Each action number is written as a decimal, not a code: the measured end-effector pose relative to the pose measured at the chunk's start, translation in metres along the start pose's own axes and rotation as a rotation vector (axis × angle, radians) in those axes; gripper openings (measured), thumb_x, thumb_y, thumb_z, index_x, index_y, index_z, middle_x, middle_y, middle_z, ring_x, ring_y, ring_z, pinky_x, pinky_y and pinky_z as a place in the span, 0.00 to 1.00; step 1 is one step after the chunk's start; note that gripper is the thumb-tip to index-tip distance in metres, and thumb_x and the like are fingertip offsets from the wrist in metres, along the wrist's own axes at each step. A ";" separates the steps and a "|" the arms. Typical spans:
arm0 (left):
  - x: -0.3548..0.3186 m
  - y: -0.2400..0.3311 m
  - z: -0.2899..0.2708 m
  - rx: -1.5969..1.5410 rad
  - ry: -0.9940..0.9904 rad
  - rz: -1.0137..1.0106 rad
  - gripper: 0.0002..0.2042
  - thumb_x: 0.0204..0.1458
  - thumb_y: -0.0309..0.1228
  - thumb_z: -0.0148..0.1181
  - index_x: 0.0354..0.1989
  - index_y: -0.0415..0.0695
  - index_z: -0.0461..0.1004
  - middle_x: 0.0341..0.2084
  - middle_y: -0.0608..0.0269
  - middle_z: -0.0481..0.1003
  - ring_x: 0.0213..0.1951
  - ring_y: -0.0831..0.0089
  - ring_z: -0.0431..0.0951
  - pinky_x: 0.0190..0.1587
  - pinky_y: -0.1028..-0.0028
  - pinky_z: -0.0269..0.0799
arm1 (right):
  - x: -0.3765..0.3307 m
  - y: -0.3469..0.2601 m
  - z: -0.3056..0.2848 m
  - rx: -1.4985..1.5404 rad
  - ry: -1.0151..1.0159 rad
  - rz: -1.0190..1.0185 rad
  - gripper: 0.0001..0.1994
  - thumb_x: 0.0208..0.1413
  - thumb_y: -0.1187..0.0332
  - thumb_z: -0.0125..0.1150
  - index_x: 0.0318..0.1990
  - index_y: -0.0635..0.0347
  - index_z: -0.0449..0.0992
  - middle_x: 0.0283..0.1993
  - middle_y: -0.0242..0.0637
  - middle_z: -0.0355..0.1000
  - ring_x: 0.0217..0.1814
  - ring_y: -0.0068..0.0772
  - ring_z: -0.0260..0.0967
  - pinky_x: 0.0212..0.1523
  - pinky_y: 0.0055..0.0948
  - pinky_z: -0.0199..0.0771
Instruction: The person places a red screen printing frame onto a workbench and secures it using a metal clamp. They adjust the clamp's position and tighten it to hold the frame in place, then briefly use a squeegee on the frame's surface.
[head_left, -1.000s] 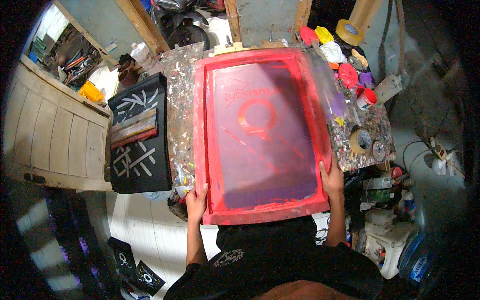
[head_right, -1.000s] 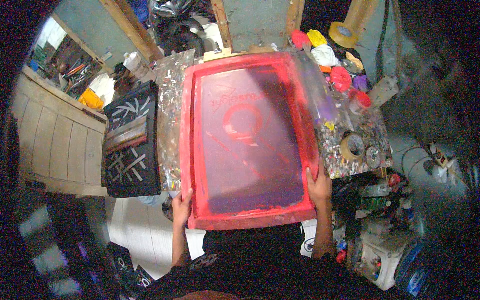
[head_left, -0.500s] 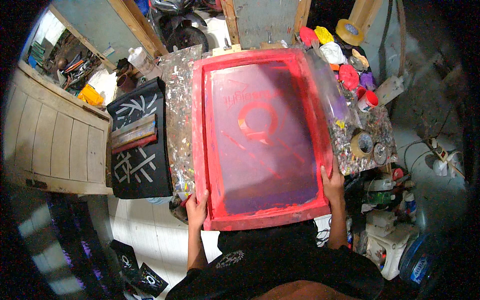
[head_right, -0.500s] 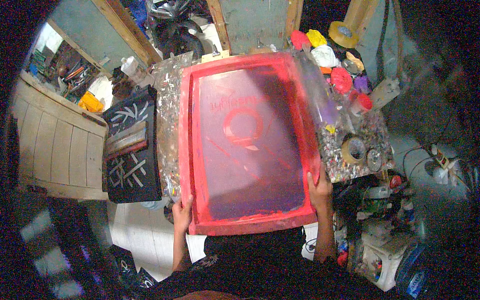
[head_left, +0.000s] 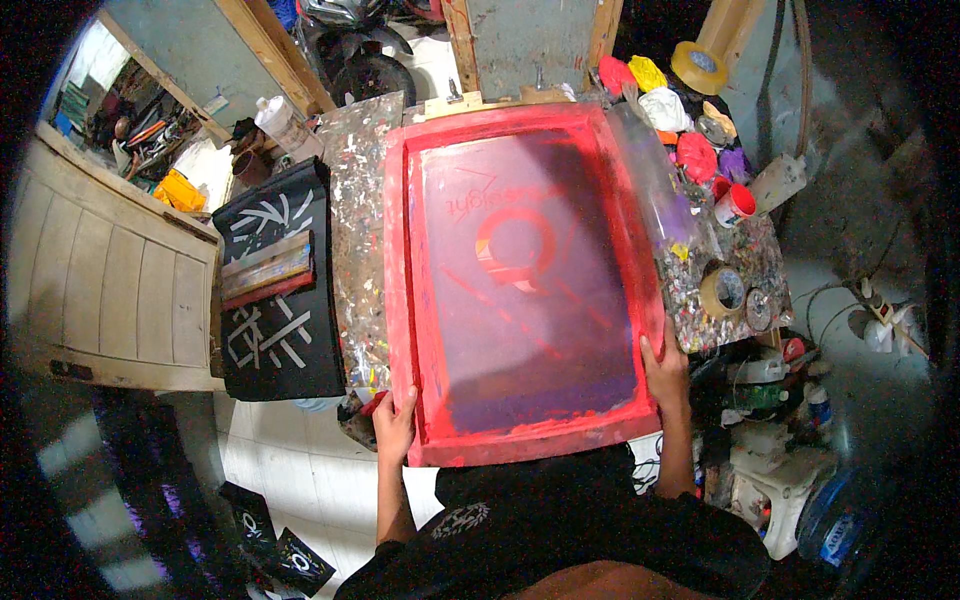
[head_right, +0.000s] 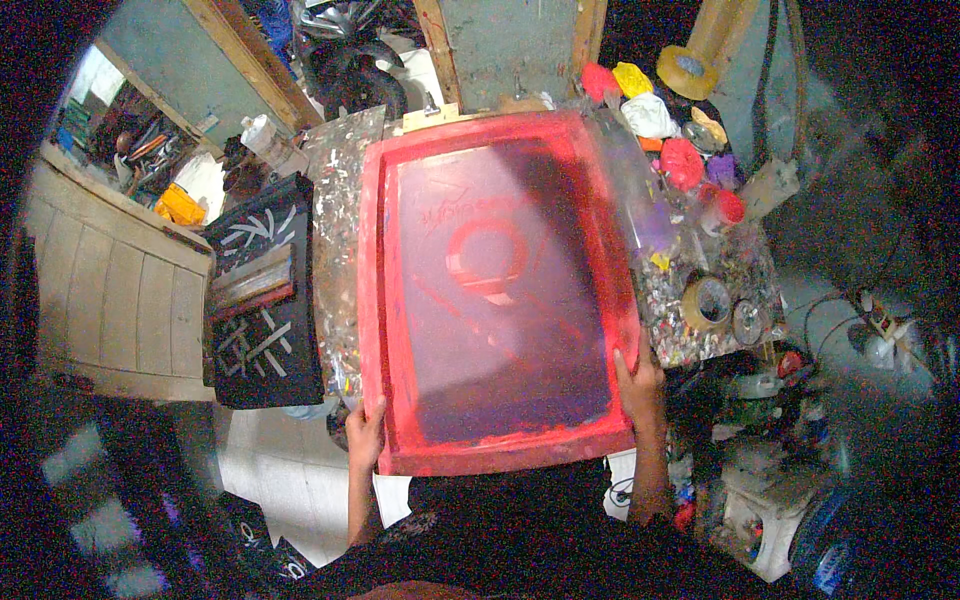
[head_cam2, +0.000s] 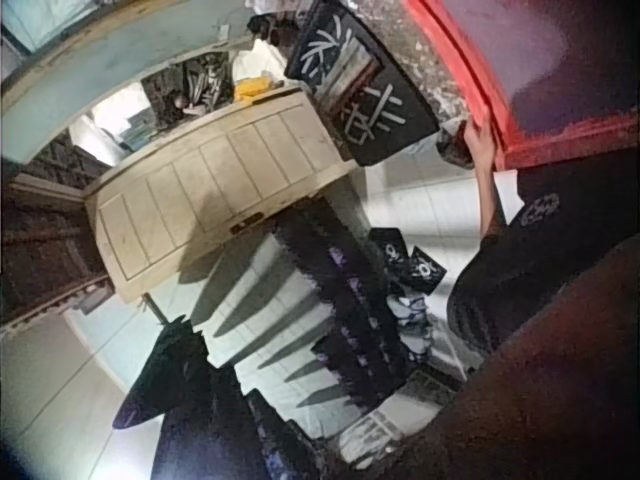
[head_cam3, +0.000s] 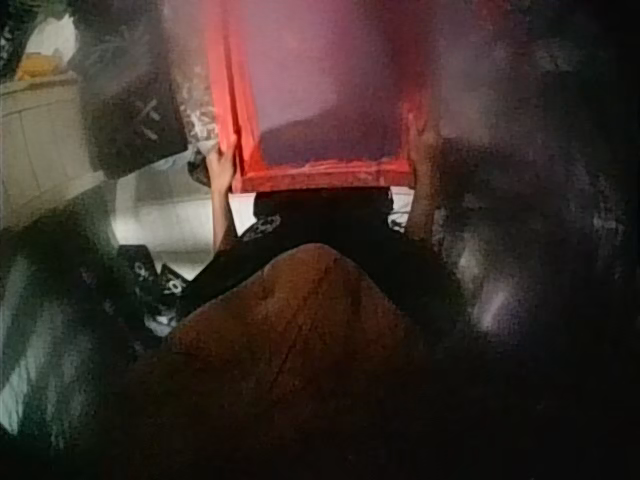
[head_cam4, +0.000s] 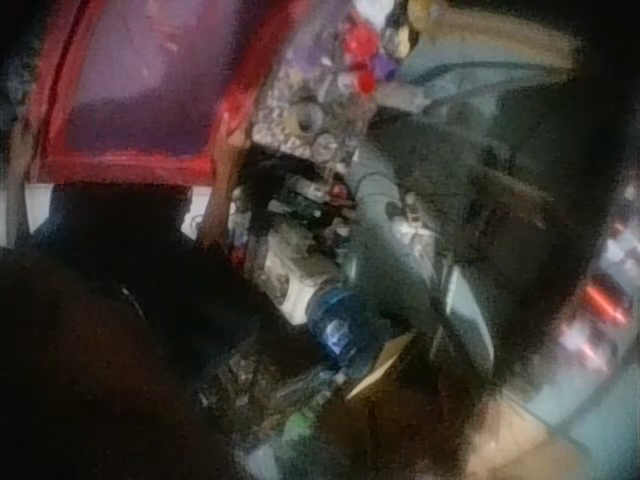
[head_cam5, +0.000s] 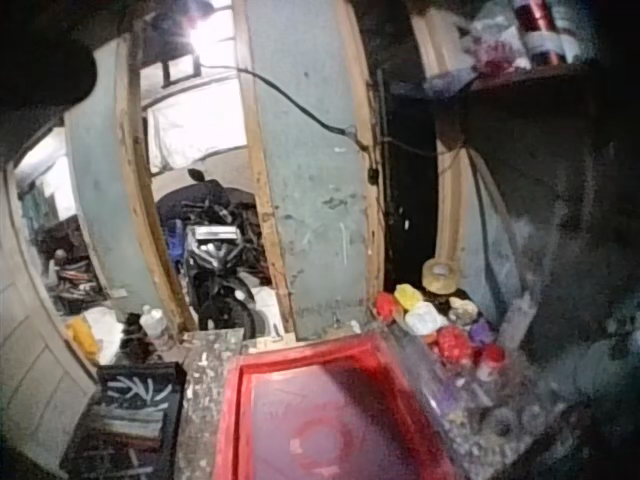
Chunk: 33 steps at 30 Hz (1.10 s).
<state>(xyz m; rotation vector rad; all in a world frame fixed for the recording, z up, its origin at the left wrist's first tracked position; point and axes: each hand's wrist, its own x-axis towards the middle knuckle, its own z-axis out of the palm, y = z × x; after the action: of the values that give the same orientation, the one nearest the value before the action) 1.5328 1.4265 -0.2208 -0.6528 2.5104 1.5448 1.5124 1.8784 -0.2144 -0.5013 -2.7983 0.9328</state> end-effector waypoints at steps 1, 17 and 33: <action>0.000 0.000 0.000 0.003 0.010 0.060 0.23 0.58 0.44 0.58 0.41 0.29 0.76 0.33 0.50 0.80 0.35 0.73 0.77 0.42 0.70 0.72 | 0.000 0.000 0.000 -0.001 0.011 -0.032 0.32 0.60 0.58 0.57 0.67 0.65 0.55 0.62 0.60 0.62 0.61 0.60 0.64 0.59 0.45 0.68; 0.001 0.008 -0.002 -0.045 0.026 0.098 0.23 0.58 0.44 0.59 0.40 0.28 0.76 0.29 0.52 0.80 0.32 0.75 0.75 0.38 0.70 0.71 | 0.000 0.001 0.002 -0.007 0.001 -0.004 0.32 0.60 0.58 0.56 0.67 0.65 0.55 0.63 0.60 0.61 0.63 0.59 0.62 0.62 0.42 0.65; -0.001 0.014 -0.001 -0.059 0.015 0.125 0.24 0.58 0.45 0.58 0.43 0.29 0.76 0.33 0.50 0.80 0.35 0.73 0.76 0.42 0.70 0.72 | 0.004 0.005 0.001 0.025 -0.002 -0.011 0.32 0.60 0.58 0.55 0.66 0.67 0.56 0.63 0.62 0.61 0.64 0.60 0.62 0.63 0.42 0.64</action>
<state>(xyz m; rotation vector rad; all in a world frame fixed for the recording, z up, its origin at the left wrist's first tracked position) 1.5275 1.4313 -0.2089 -0.5254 2.5714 1.6663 1.5092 1.8829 -0.2176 -0.4811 -2.7845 0.9648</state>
